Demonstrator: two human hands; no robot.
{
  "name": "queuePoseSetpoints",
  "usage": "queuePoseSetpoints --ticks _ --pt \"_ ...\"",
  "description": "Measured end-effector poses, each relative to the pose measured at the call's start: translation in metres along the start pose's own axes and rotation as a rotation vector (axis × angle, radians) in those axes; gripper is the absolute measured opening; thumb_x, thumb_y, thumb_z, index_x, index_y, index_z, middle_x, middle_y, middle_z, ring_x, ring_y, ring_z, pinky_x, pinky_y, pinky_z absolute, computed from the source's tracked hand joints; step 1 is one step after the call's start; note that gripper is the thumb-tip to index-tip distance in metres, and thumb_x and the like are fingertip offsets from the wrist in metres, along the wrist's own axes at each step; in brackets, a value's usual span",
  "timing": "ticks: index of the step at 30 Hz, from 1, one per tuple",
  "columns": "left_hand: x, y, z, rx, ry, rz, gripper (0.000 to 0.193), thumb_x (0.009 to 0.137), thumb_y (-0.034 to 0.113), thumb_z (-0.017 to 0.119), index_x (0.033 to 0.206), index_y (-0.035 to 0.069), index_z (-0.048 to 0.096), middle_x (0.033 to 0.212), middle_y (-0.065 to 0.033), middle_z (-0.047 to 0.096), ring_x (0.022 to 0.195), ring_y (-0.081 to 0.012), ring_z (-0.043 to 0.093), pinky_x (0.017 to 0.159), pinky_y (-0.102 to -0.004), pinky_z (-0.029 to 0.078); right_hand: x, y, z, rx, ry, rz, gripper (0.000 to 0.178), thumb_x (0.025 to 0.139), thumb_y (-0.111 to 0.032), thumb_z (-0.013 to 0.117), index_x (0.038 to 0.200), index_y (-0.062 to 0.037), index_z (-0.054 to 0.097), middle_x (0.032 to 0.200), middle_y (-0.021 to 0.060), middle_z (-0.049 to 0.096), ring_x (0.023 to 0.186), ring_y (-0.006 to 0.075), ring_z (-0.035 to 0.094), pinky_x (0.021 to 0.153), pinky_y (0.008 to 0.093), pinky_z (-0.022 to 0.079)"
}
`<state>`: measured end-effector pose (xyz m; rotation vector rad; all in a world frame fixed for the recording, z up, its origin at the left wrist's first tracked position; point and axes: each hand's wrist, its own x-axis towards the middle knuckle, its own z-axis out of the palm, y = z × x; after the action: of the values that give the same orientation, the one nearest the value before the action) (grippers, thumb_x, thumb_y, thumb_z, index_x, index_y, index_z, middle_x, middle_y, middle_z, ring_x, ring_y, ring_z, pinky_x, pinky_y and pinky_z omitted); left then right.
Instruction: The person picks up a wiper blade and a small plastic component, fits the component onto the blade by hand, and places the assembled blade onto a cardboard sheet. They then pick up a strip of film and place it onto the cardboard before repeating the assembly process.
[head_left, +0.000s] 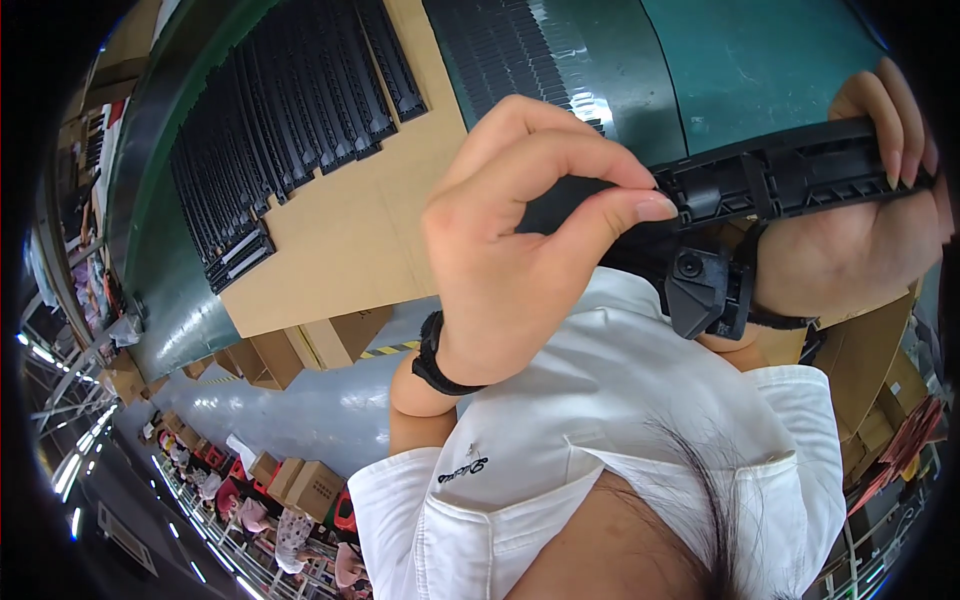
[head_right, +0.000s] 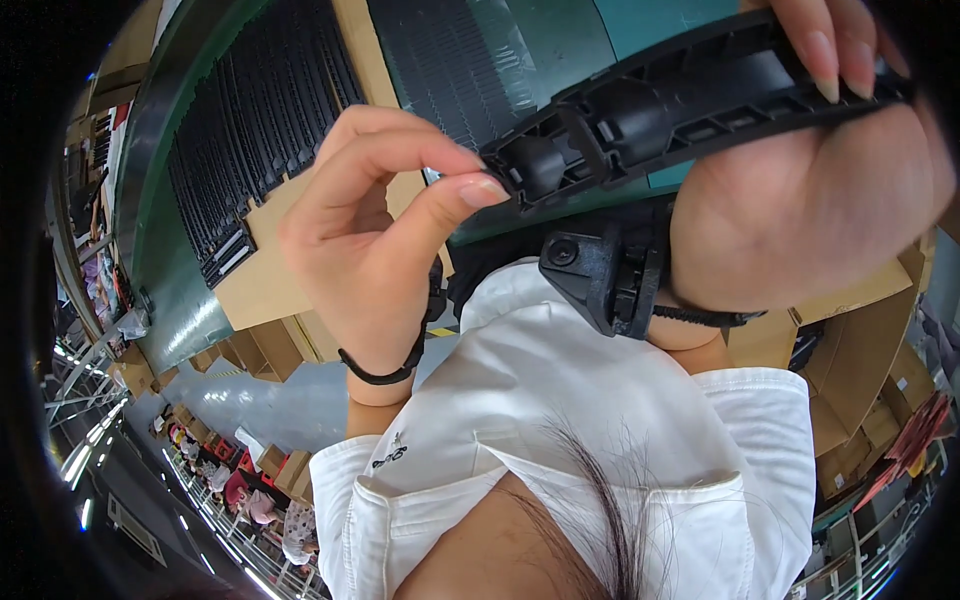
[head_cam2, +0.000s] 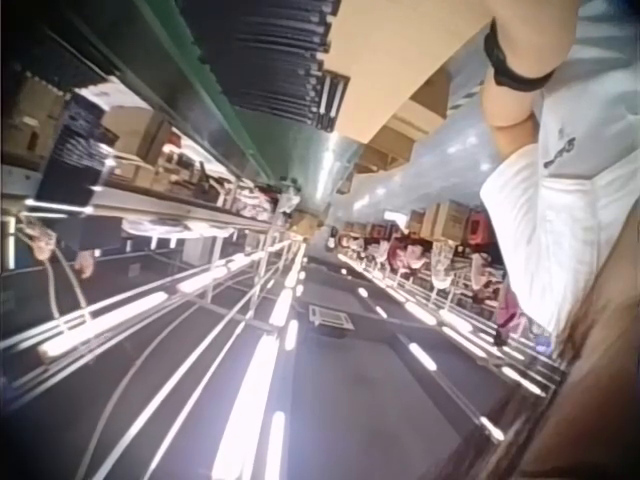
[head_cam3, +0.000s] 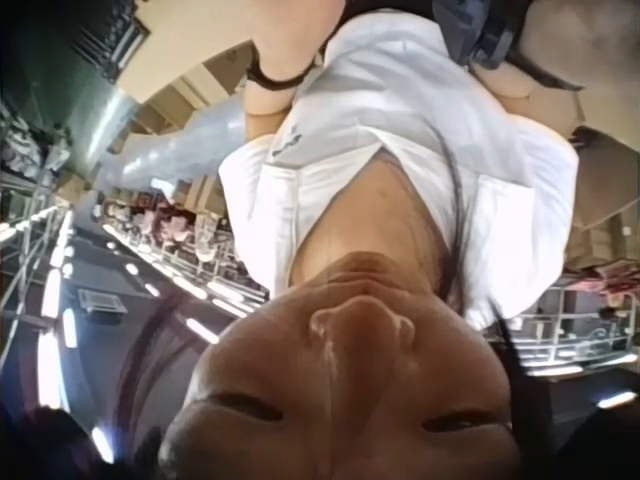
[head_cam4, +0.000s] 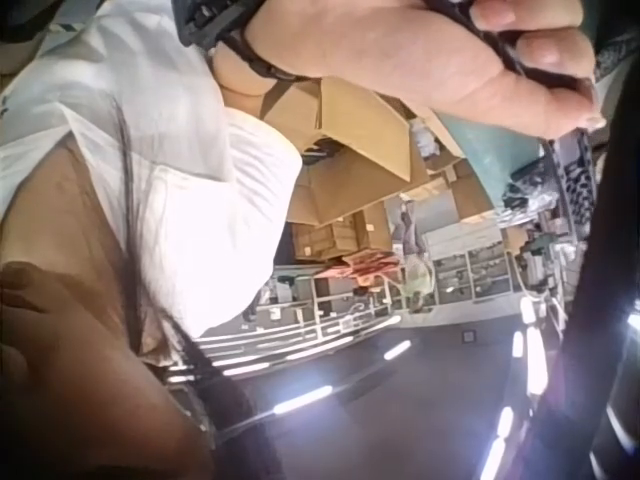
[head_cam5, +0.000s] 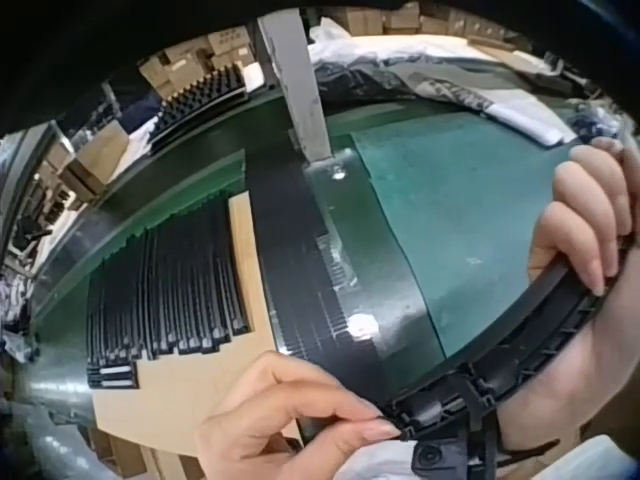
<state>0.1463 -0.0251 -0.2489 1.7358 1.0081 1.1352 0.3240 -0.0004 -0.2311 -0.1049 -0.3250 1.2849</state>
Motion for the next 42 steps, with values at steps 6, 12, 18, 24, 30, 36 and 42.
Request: queuePoseSetpoints --ticks 6,12,18,24,30,36,42 --pt "0.004 0.009 -0.007 -0.156 -0.101 -0.135 0.013 0.062 -0.010 0.060 0.072 -0.004 0.056 0.078 -0.0078 0.052 0.067 -0.0114 0.049 0.061 -0.0197 0.039 0.003 0.002 -0.001 -0.065 0.016 -0.017 0.023 0.090 -0.012 0.030 0.067 -0.0060 0.031 0.055 0.0001 0.028 0.043 0.0077 0.026 0.041 0.0183 0.029" --pt "0.004 0.011 -0.005 -0.150 -0.128 -0.134 0.012 0.064 -0.009 0.059 0.074 -0.004 0.055 0.084 -0.0102 0.053 0.070 -0.0118 0.050 0.064 -0.0201 0.040 0.006 0.005 -0.002 -0.104 0.044 -0.020 0.024 0.090 -0.013 0.029 0.067 -0.0063 0.031 0.055 -0.0001 0.028 0.042 0.0075 0.026 0.041 0.0182 0.029" --pt "0.005 0.017 0.001 -0.235 -0.075 -0.265 0.010 0.065 -0.004 0.062 0.072 -0.002 0.056 0.077 -0.0080 0.057 0.069 -0.0111 0.053 0.064 -0.0208 0.042 0.008 0.003 -0.009 -0.113 0.046 0.019 0.026 0.090 -0.013 0.030 0.065 -0.0062 0.031 0.054 0.0000 0.028 0.042 0.0078 0.027 0.041 0.0185 0.029" --pt "0.006 0.015 -0.001 -0.268 -0.118 -0.270 0.011 0.067 -0.005 0.061 0.076 -0.004 0.055 0.079 -0.0125 0.058 0.072 -0.0130 0.054 0.069 -0.0214 0.042 0.009 0.005 -0.010 -0.026 0.068 0.052 0.026 0.090 -0.013 0.031 0.065 -0.0063 0.031 0.054 0.0002 0.028 0.042 0.0082 0.027 0.042 0.0191 0.029" --pt "0.003 0.017 0.000 -0.238 -0.101 -0.301 0.011 0.067 -0.004 0.062 0.075 -0.004 0.055 0.078 -0.0125 0.059 0.074 -0.0137 0.055 0.069 -0.0216 0.043 0.007 0.006 -0.012 0.027 0.082 0.087 0.026 0.090 -0.012 0.031 0.065 -0.0061 0.031 0.054 0.0005 0.028 0.043 0.0084 0.028 0.042 0.0194 0.030" --pt "0.003 0.019 0.002 -0.225 -0.067 -0.269 0.009 0.067 -0.003 0.063 0.071 -0.003 0.056 0.077 -0.0126 0.059 0.073 -0.0142 0.056 0.071 -0.0224 0.043 0.008 0.004 -0.010 0.025 0.090 0.082 0.025 0.090 -0.013 0.031 0.065 -0.0059 0.031 0.054 0.0006 0.029 0.043 0.0085 0.028 0.042 0.0194 0.030" --pt "-0.001 0.012 0.002 -0.312 -0.058 -0.236 0.034 0.068 -0.006 0.060 0.097 -0.005 0.043 0.080 -0.0165 0.059 0.071 -0.0167 0.056 0.072 -0.0255 0.043 0.007 0.005 -0.008 0.092 0.106 0.111 0.024 0.089 -0.012 0.032 0.066 -0.0055 0.032 0.054 0.0003 0.029 0.043 0.0083 0.028 0.042 0.0193 0.030"
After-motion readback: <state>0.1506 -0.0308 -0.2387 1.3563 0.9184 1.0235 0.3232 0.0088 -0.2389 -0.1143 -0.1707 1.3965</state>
